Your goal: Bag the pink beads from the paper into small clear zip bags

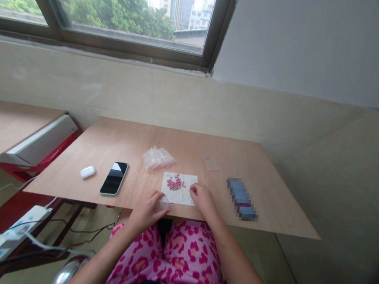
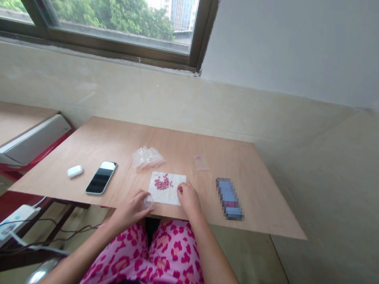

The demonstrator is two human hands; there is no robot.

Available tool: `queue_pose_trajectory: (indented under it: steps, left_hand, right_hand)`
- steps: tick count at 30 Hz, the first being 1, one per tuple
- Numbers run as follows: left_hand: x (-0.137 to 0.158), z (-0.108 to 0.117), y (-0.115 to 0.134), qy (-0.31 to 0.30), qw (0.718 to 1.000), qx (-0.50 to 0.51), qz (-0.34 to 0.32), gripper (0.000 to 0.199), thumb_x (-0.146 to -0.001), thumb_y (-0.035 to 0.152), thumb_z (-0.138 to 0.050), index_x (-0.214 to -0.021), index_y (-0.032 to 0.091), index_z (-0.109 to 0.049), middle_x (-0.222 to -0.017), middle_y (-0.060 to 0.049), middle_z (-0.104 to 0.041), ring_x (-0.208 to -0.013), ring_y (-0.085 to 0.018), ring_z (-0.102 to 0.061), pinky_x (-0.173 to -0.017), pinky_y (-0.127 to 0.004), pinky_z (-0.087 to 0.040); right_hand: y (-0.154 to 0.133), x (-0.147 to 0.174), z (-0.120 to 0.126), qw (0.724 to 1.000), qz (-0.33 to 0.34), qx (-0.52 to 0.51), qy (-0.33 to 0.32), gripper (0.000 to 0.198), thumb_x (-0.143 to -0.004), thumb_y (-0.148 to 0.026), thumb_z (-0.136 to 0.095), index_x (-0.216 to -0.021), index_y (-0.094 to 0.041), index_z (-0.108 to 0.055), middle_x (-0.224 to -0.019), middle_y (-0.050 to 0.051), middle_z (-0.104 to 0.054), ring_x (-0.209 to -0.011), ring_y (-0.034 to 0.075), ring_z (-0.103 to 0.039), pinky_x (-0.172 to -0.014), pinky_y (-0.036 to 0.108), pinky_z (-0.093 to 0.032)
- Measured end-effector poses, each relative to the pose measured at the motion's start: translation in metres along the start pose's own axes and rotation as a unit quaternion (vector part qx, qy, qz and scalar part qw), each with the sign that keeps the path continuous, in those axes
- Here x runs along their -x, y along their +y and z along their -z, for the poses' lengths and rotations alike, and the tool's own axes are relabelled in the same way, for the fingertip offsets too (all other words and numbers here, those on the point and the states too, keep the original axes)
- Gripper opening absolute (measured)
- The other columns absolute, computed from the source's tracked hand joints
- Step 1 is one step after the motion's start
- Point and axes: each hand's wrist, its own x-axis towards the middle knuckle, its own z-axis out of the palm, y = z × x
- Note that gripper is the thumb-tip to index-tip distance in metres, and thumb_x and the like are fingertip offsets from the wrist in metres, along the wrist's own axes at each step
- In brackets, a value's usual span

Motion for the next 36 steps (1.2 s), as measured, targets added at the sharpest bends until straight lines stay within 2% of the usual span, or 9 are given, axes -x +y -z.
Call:
queue_pose_trajectory:
  steps: [5,8,12,14,17,22,27,34,36]
  left_hand:
    - [-0.001,0.003,0.004,-0.004,1.000,0.007,-0.003,0.036,-0.090,0.040,-0.069,-0.121,0.024,-0.062,-0.118,-0.010,-0.065,-0.108,-0.029,-0.065,-0.092,-0.041,-0.053]
    - [-0.002,0.003,0.005,0.001,1.000,0.006,0.002,0.036,-0.089,0.039,-0.070,-0.120,0.023,-0.063,-0.117,-0.010,-0.066,-0.108,-0.029,-0.065,-0.092,-0.040,-0.053]
    - [-0.001,0.001,0.004,0.002,1.000,0.008,-0.002,0.037,-0.089,0.041,-0.069,-0.121,0.022,-0.062,-0.113,-0.009,-0.066,-0.106,-0.028,-0.065,-0.091,-0.039,-0.053]
    - [-0.001,0.000,0.002,0.001,1.000,0.011,-0.001,0.038,-0.090,0.042,-0.069,-0.122,0.022,-0.062,-0.113,-0.009,-0.066,-0.104,-0.028,-0.065,-0.091,-0.039,-0.053]
    - [-0.001,-0.001,0.001,-0.004,1.000,0.012,0.007,0.040,-0.091,0.043,-0.069,-0.124,0.022,-0.060,-0.114,-0.010,-0.066,-0.105,-0.028,-0.065,-0.091,-0.039,-0.052]
    - [-0.002,-0.001,0.000,-0.003,1.000,0.017,0.001,0.038,-0.092,0.042,-0.068,-0.124,0.023,-0.059,-0.117,-0.009,-0.066,-0.108,-0.028,-0.064,-0.094,-0.042,-0.051]
    - [-0.003,-0.003,-0.003,-0.005,1.000,0.012,0.003,0.038,-0.092,0.042,-0.066,-0.124,0.023,-0.059,-0.114,-0.009,-0.066,-0.105,-0.028,-0.065,-0.092,-0.042,-0.052]
    - [-0.003,-0.003,-0.004,0.001,1.000,0.004,-0.002,0.039,-0.092,0.044,-0.065,-0.125,0.022,-0.059,-0.113,-0.009,-0.068,-0.103,-0.028,-0.066,-0.090,-0.042,-0.053]
    - [-0.003,-0.003,-0.004,0.004,1.000,0.004,-0.003,0.039,-0.092,0.043,-0.066,-0.124,0.022,-0.060,-0.112,-0.009,-0.069,-0.103,-0.028,-0.066,-0.090,-0.041,-0.052]
  right_hand:
    - [-0.005,0.000,0.009,0.999,-0.002,-0.034,0.001,0.015,-0.090,-0.021,-0.059,-0.082,-0.020,-0.072,-0.086,0.007,-0.073,-0.081,0.021,-0.067,-0.077,0.030,-0.049]
    - [-0.029,0.006,0.010,0.994,0.003,-0.111,-0.003,0.016,-0.093,-0.026,-0.060,-0.088,-0.019,-0.073,-0.086,0.006,-0.074,-0.077,0.020,-0.067,-0.076,0.030,-0.051]
    - [-0.072,0.019,0.013,0.974,0.086,-0.189,-0.089,0.014,-0.093,-0.026,-0.062,-0.093,-0.021,-0.075,-0.093,0.005,-0.075,-0.083,0.019,-0.068,-0.076,0.027,-0.051]
    - [-0.081,0.021,0.015,0.966,0.104,-0.204,-0.123,0.014,-0.093,-0.026,-0.063,-0.094,-0.021,-0.075,-0.094,0.004,-0.075,-0.083,0.018,-0.068,-0.076,0.027,-0.052]
    - [-0.069,0.017,0.015,0.973,0.082,-0.193,-0.096,0.015,-0.094,-0.025,-0.061,-0.095,-0.020,-0.075,-0.097,0.005,-0.076,-0.087,0.019,-0.068,-0.082,0.029,-0.052]
    - [-0.028,0.006,0.005,0.996,0.022,-0.085,-0.009,0.019,-0.094,-0.024,-0.060,-0.106,-0.020,-0.074,-0.106,0.009,-0.075,-0.090,0.022,-0.068,-0.087,0.033,-0.052]
    - [-0.022,0.005,-0.003,0.999,0.035,-0.025,-0.019,0.024,-0.095,-0.022,-0.059,-0.116,-0.020,-0.072,-0.109,0.009,-0.072,-0.090,0.020,-0.068,-0.087,0.030,-0.051]
    - [-0.019,0.004,-0.004,1.000,0.019,0.004,-0.019,0.026,-0.094,-0.020,-0.060,-0.117,-0.021,-0.072,-0.107,0.008,-0.071,-0.095,0.020,-0.067,-0.086,0.028,-0.048]
    - [-0.018,0.004,-0.003,1.000,0.023,0.002,-0.021,0.021,-0.094,-0.019,-0.060,-0.110,-0.021,-0.073,-0.105,0.008,-0.070,-0.094,0.020,-0.066,-0.086,0.027,-0.048]
